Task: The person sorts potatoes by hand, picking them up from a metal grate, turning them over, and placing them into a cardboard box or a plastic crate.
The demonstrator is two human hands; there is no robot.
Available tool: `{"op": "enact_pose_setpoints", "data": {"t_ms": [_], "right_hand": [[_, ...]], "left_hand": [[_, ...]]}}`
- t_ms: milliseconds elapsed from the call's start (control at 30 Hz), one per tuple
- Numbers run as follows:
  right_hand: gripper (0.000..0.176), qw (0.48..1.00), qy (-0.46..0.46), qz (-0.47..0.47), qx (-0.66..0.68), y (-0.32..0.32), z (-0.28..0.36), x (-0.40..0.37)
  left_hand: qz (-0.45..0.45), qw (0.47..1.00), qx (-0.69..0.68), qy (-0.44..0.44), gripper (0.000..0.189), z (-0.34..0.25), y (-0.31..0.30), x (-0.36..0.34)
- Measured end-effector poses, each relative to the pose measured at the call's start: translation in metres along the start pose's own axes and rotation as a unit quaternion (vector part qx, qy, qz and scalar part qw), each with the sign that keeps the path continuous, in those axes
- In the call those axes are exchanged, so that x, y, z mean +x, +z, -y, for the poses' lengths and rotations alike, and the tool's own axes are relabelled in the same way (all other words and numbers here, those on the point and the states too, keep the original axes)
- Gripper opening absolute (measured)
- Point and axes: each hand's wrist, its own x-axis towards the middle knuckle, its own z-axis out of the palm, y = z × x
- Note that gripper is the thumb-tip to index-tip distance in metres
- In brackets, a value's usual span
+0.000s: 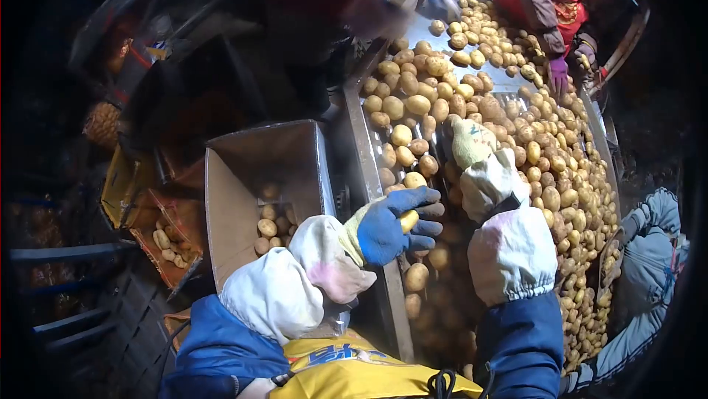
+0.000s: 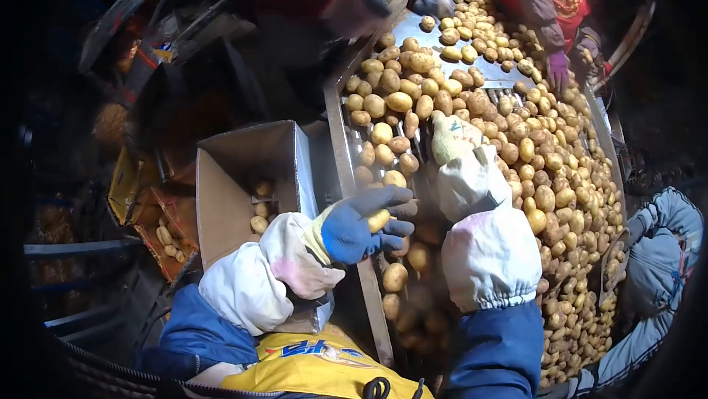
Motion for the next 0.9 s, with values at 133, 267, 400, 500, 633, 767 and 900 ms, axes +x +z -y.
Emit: {"op": "enact_pose_setpoints", "data": {"t_ms": [133, 267, 400, 500, 633, 767, 900], "right_hand": [[0.041, 0.991, 0.052, 0.022, 0.124, -0.016, -0.001, -0.006], [0.042, 0.963, 0.074, 0.054, 0.254, -0.049, 0.029, -0.033], [0.046, 0.931, 0.059, 0.085, 0.350, -0.064, 0.061, -0.070], [0.053, 0.922, 0.048, 0.025, 0.384, -0.075, 0.072, -0.101], [0.051, 0.951, 0.061, 0.054, 0.297, -0.066, 0.060, -0.124], [0.043, 0.979, -0.077, -0.030, 0.188, -0.052, 0.071, -0.110], [0.050, 0.977, -0.197, -0.056, 0.062, -0.026, 0.104, -0.061]], "left_hand": [[0.026, 0.999, 0.014, 0.027, 0.051, 0.003, -0.003, -0.001], [0.066, 0.995, -0.076, 0.013, 0.064, 0.007, -0.021, 0.017], [-0.047, 0.997, -0.014, 0.059, 0.055, 0.000, 0.020, -0.007], [-0.048, 0.984, 0.090, 0.143, 0.047, 0.012, 0.017, -0.027], [0.035, 0.996, 0.050, 0.057, 0.053, 0.010, -0.019, -0.048], [-0.004, 0.974, 0.154, 0.168, 0.044, 0.028, -0.030, -0.113], [-0.192, 0.969, 0.089, 0.129, 0.042, 0.020, -0.008, -0.145]]}}
